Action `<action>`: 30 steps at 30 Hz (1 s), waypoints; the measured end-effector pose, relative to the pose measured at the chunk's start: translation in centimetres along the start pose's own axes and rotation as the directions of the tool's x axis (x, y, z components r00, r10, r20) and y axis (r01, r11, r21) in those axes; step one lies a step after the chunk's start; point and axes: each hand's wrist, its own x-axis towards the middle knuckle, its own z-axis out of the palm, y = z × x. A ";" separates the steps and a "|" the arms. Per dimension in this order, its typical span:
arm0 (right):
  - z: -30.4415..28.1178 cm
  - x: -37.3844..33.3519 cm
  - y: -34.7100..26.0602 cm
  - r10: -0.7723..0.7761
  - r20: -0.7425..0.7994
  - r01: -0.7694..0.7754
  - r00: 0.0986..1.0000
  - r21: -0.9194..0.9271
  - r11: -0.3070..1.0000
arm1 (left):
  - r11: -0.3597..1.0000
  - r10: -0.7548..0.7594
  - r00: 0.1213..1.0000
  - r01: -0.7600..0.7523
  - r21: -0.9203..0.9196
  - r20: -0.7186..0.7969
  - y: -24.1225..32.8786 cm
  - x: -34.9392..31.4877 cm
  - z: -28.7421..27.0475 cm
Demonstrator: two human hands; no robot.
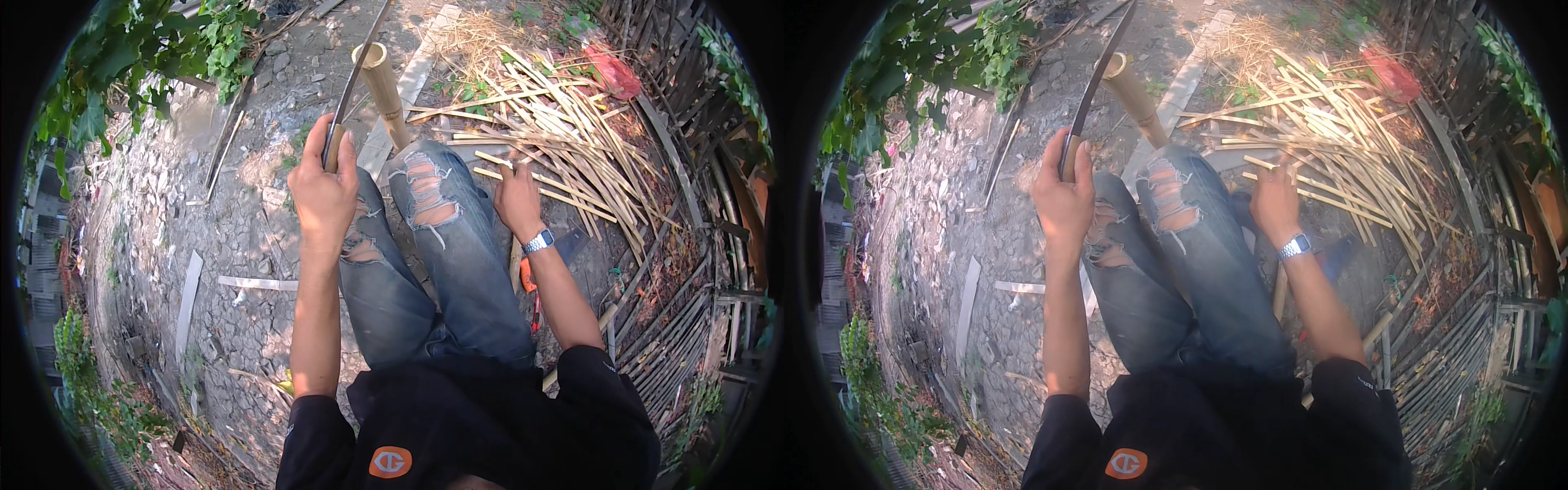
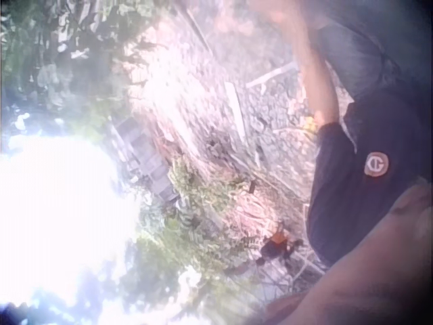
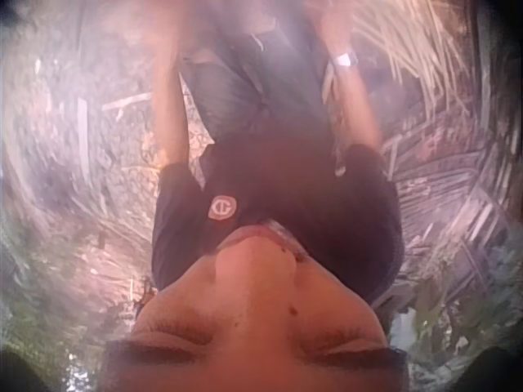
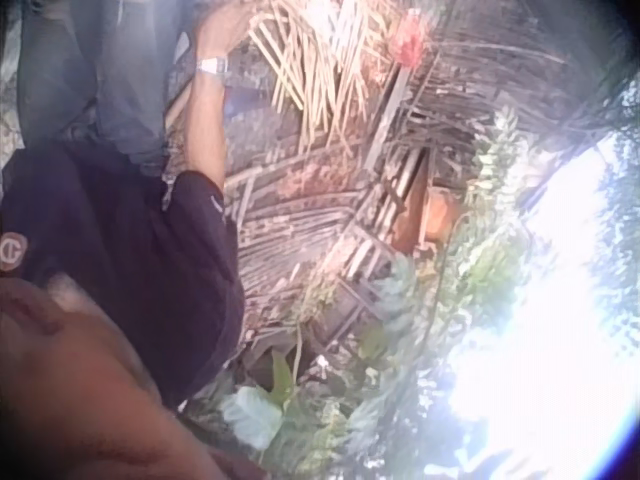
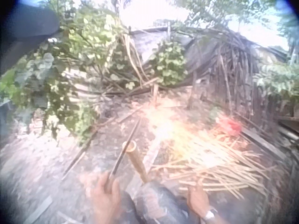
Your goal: The person sits on the ground and uses a machete to split a bamboo pole into thin strips. They repeatedly position the bamboo, strike it with a wooden mallet to drive the blade through, and separate the resulting strips.
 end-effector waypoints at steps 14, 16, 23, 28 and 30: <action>8.3 -13.0 4.5 -0.320 0.547 0.538 0.773 -0.300 0.788 | 0.983 0.049 0.996 -0.035 0.182 -0.072 -3.4 -0.3 -3.0; 9.2 -13.1 4.2 -0.380 0.501 0.564 0.777 -0.289 0.773 | 0.992 0.027 0.997 -0.019 0.123 -0.066 -4.0 -0.1 -3.1; 9.6 -13.1 2.2 -0.435 0.401 0.567 0.806 -0.313 0.762 | 0.983 0.000 0.996 0.017 0.185 -0.093 -4.9 -0.4 -4.1; 8.8 -13.1 2.0 -0.365 0.462 0.536 0.809 -0.322 0.780 | 0.983 -0.019 0.995 0.036 0.178 -0.093 -5.4 -0.6 -4.6; 9.8 -13.6 2.4 -0.360 0.458 0.543 0.813 -0.376 0.751 | 0.989 -0.031 0.994 0.045 0.140 -0.104 -5.4 -0.7 -4.6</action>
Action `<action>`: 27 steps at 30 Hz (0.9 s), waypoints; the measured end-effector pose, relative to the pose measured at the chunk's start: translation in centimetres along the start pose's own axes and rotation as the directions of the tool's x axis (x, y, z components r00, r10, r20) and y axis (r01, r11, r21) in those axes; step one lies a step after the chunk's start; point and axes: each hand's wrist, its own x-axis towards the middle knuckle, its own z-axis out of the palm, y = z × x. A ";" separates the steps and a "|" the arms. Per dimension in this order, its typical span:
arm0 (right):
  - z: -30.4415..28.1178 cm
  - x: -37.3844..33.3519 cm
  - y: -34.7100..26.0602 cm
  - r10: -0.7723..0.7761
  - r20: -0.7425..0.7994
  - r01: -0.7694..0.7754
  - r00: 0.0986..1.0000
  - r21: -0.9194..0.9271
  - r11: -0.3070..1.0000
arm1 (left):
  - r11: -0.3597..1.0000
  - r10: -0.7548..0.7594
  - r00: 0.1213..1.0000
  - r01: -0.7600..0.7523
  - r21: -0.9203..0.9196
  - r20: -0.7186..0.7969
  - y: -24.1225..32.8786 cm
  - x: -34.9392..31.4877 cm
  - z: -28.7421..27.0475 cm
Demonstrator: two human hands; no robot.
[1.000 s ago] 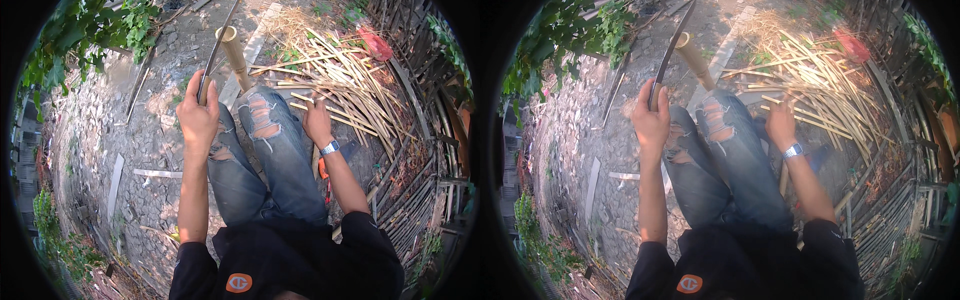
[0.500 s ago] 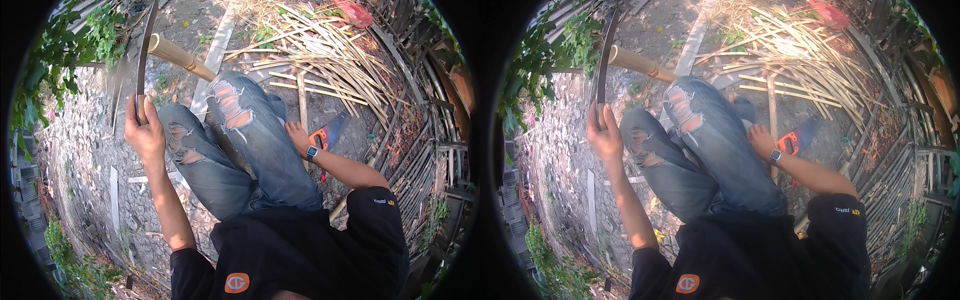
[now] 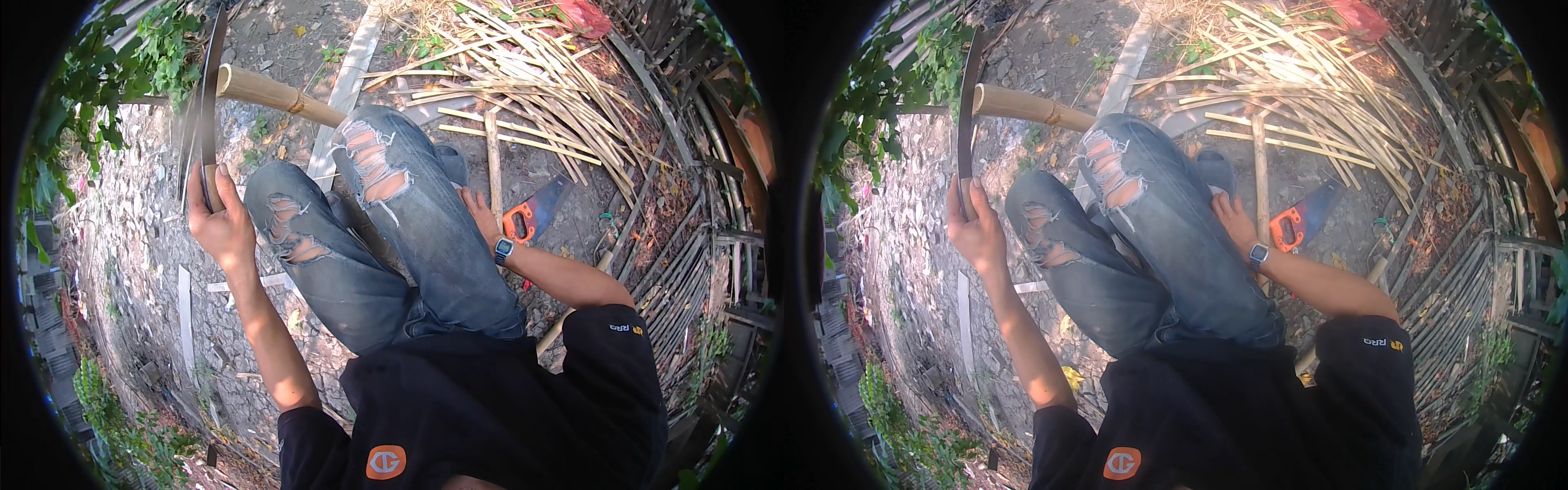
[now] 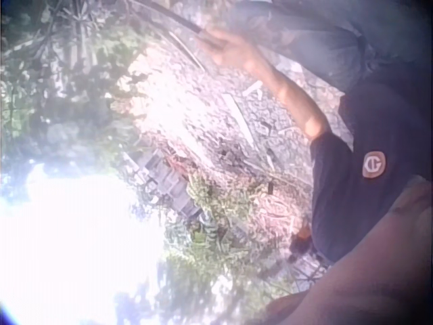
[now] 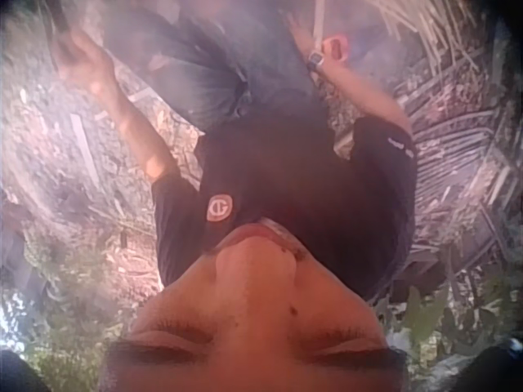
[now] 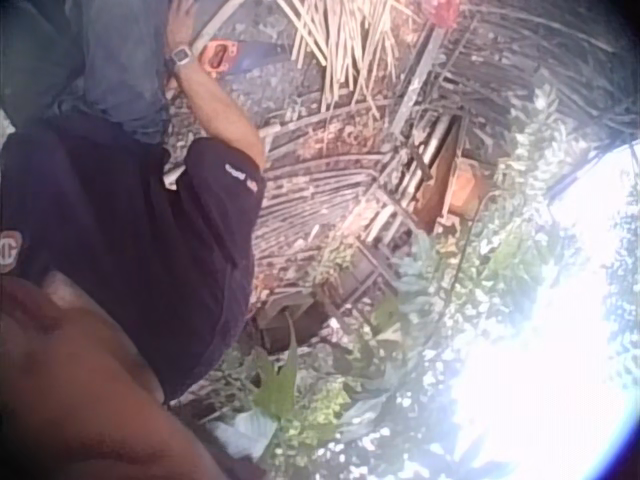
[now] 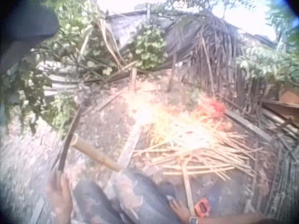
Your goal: The person sits on the ground and uses a machete to split a bamboo pole into thin strips. They repeatedly position the bamboo, strike it with a wooden mallet to drive the blade through, and separate the resulting strips.
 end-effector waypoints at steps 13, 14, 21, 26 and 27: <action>4.2 -1.5 -0.1 0.154 0.413 -0.327 0.898 0.390 0.861 | 0.995 -0.066 0.997 0.070 -0.074 0.047 1.4 -0.5 0.8; 4.9 -2.2 -0.2 0.209 0.520 -0.454 0.828 0.401 0.796 | 0.990 -0.094 0.993 0.101 -0.101 0.074 1.4 -0.6 0.9; 10.4 -7.2 -3.9 0.697 0.387 -0.772 0.603 0.505 0.387 | 0.980 -0.029 0.999 0.032 -0.197 0.014 2.0 -1.6 1.6; 10.5 -10.0 -4.0 0.713 0.598 -0.842 0.367 0.539 -0.019 | 0.993 0.005 0.999 0.001 -0.115 0.045 4.4 -1.8 1.5; 10.1 -10.5 -3.8 0.666 0.635 -0.847 0.390 0.532 -0.011 | 0.995 0.023 0.999 -0.019 -0.102 0.042 4.7 -2.0 1.4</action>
